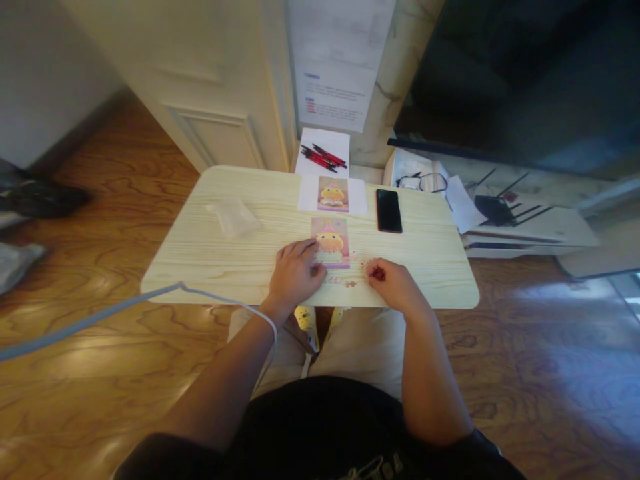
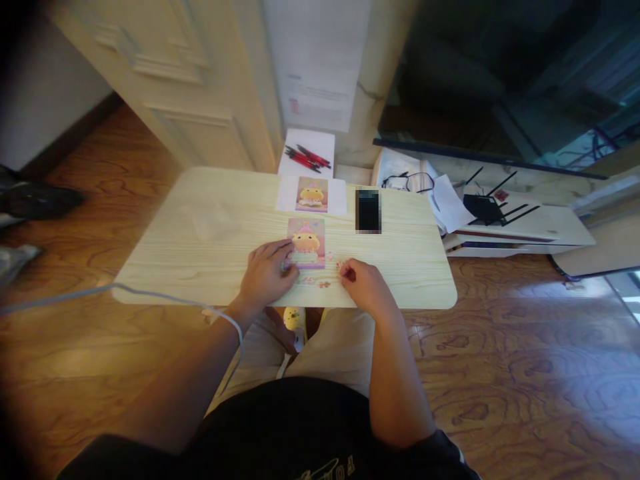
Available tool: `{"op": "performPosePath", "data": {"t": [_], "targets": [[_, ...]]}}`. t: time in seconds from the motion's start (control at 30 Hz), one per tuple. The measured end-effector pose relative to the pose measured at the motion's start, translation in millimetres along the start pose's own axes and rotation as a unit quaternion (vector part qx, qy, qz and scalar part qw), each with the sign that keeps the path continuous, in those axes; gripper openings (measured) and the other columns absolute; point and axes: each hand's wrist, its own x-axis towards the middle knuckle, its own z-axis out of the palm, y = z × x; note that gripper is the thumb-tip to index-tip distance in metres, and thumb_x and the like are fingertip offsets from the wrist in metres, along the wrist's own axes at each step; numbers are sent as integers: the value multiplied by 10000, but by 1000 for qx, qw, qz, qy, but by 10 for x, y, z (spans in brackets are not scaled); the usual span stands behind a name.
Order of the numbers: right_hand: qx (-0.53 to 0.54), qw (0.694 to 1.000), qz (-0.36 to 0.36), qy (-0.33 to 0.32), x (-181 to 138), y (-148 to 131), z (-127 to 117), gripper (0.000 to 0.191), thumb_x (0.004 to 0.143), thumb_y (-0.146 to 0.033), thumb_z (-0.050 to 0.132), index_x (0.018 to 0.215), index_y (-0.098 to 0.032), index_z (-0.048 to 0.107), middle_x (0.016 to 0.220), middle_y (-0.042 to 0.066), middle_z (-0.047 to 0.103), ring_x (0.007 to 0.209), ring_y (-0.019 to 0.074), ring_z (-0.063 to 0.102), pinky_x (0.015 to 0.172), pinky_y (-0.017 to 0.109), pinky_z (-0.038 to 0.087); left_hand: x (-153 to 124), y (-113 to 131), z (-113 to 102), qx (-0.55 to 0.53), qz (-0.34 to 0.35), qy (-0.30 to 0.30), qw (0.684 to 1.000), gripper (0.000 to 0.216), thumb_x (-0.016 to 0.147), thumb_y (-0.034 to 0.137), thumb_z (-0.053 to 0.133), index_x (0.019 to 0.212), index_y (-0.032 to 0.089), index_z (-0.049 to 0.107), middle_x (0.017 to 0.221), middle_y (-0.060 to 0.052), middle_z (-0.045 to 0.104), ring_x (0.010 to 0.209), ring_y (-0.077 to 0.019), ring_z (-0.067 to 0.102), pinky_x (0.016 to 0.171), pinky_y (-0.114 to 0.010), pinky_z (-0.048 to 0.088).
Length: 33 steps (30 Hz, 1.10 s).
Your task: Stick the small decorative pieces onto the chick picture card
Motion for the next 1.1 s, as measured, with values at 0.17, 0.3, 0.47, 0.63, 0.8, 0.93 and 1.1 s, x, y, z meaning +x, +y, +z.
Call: {"op": "performPosePath", "data": {"t": [0.17,0.3,0.47,0.63,0.8,0.93,1.1], "targets": [[61,997,27,28,124,-44,28,124,875,-218,666,943,-259,761,950,15,783,862,197,712,841,357,556,3,0,1,-2,-3,-1,1000,490,879,291,559,1361,243,634,1484,-55,599,1345,-308,531,1150,-500,386],[80,996,26,27,207,-68,58,125,869,-218,676,942,-260,769,929,11,788,849,194,720,817,350,562,2,-8,3,-8,0,0,1000,492,881,299,562,1364,233,629,1481,-58,602,1347,-303,528,1152,-498,385],[89,995,25,21,240,-61,97,138,863,-221,686,966,-253,773,944,18,790,856,195,723,823,358,567,-4,-6,-5,-10,3,-3,1000,501,878,319,574,1369,234,623,1476,-62,604,1348,-304,528,1152,-491,385],[92,995,34,17,246,-73,104,149,871,-217,678,980,-250,773,955,22,791,867,197,727,840,361,569,-6,-11,5,-12,-4,-1,1000,507,868,311,588,1369,240,624,1479,-53,602,1353,-303,525,1162,-486,380],[93,994,43,30,224,-107,92,135,879,-224,665,980,-247,751,929,17,787,835,189,734,796,341,571,-6,-27,22,-11,5,8,1000,503,872,313,584,1364,218,626,1477,-61,603,1348,-296,527,1151,-477,387],[117,991,50,42,214,-106,95,124,886,-246,659,984,-235,734,870,23,780,812,192,745,785,338,578,-8,-29,27,-11,1,13,1000,502,863,303,591,1358,228,632,1474,-58,605,1338,-297,534,1152,-482,390],[123,990,37,57,213,-96,122,126,891,-257,651,988,-242,729,891,24,779,825,199,744,800,347,578,-8,-24,22,-10,4,14,1000,507,859,334,610,1355,228,638,1460,-64,614,1329,-309,540,1146,-488,396]]}}
